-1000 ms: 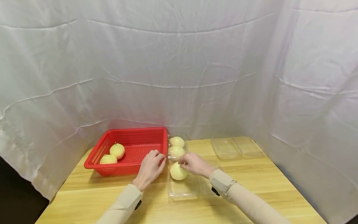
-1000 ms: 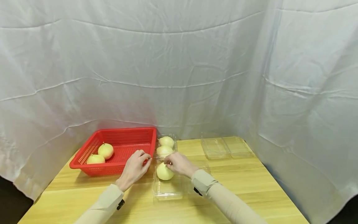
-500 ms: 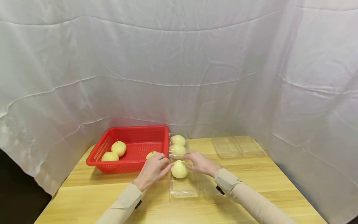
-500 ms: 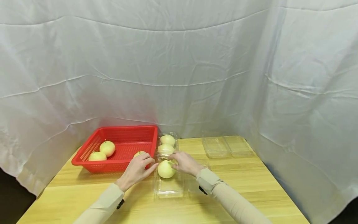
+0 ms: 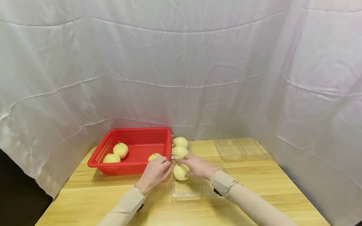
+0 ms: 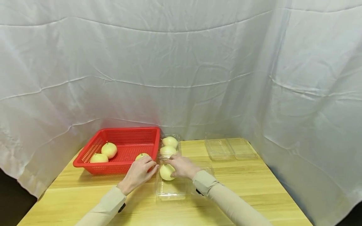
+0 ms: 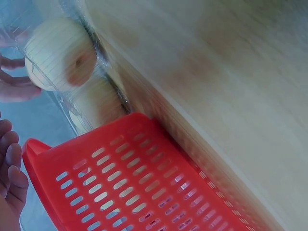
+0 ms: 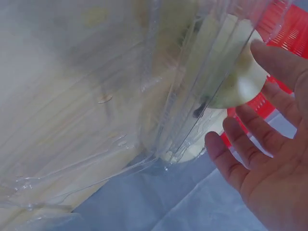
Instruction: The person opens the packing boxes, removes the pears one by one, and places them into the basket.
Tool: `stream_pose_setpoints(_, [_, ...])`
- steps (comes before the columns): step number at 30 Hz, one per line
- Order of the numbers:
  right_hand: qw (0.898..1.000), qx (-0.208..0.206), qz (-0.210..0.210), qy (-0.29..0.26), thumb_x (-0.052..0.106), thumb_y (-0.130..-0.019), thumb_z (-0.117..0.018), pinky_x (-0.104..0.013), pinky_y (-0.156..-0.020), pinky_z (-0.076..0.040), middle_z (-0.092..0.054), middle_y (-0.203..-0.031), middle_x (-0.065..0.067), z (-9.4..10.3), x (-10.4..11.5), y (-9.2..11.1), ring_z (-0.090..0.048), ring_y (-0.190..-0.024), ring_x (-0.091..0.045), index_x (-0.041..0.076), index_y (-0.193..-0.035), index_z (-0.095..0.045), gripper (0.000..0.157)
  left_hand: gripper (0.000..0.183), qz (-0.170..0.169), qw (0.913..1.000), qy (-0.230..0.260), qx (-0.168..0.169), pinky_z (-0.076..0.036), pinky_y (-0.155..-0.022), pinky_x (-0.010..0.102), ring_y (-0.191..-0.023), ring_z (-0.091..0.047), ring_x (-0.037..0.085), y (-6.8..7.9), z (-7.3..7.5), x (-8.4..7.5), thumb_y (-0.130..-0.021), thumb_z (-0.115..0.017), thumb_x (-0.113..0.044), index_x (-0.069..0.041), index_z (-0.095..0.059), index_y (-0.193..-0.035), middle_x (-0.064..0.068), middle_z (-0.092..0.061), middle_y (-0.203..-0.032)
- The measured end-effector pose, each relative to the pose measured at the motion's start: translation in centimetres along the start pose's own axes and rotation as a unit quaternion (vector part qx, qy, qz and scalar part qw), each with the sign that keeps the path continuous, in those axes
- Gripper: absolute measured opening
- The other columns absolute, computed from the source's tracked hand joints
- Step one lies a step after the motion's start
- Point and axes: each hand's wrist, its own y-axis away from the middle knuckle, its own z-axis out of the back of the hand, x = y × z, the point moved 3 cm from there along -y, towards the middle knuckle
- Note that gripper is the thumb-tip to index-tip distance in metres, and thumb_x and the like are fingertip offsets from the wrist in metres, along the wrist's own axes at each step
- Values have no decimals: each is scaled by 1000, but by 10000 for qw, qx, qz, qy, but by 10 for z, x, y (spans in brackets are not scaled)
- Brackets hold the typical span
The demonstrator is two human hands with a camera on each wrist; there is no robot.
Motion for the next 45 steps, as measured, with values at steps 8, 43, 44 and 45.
stream_pose_setpoints(8, [9992,237,258,187,18,-72,-85,-39,-103,-46,-57,-130,-8,-10,4,-6,-56,-119,-23,14,-136,-57,70,11,19,10000,28,33,-44,-56,21,-66,-49,9,2,-1,-2,-80,-76,-15,-17,-67,-72,-7,-55,-70])
stream_pose_setpoints(43, [9964,647,-361,406,29,-57,-89,-38,-81,-54,-61,-118,-2,5,3,-10,-58,-104,-20,24,-131,-53,83,7,984,9943,164,-384,-51,-58,25,-67,-59,10,7,16,27,-79,-78,-14,-15,-71,-78,-5,-65,-74])
stream_pose_setpoints(44, [9965,660,-376,342,29,-56,-89,-37,-80,-54,-61,-117,-2,8,2,-10,-58,-102,-19,25,-129,-54,81,6,1025,9939,156,-386,-51,-58,25,-66,-59,10,7,17,29,-79,-77,-14,-15,-71,-78,-5,-66,-74])
stream_pose_setpoints(45, [9965,679,-405,285,28,-56,-89,-36,-78,-53,-61,-115,-2,12,1,-9,-58,-99,-18,27,-127,-55,78,6,1074,9933,166,-391,-52,-58,25,-66,-60,10,7,18,31,-79,-77,-14,-15,-72,-78,-5,-67,-74])
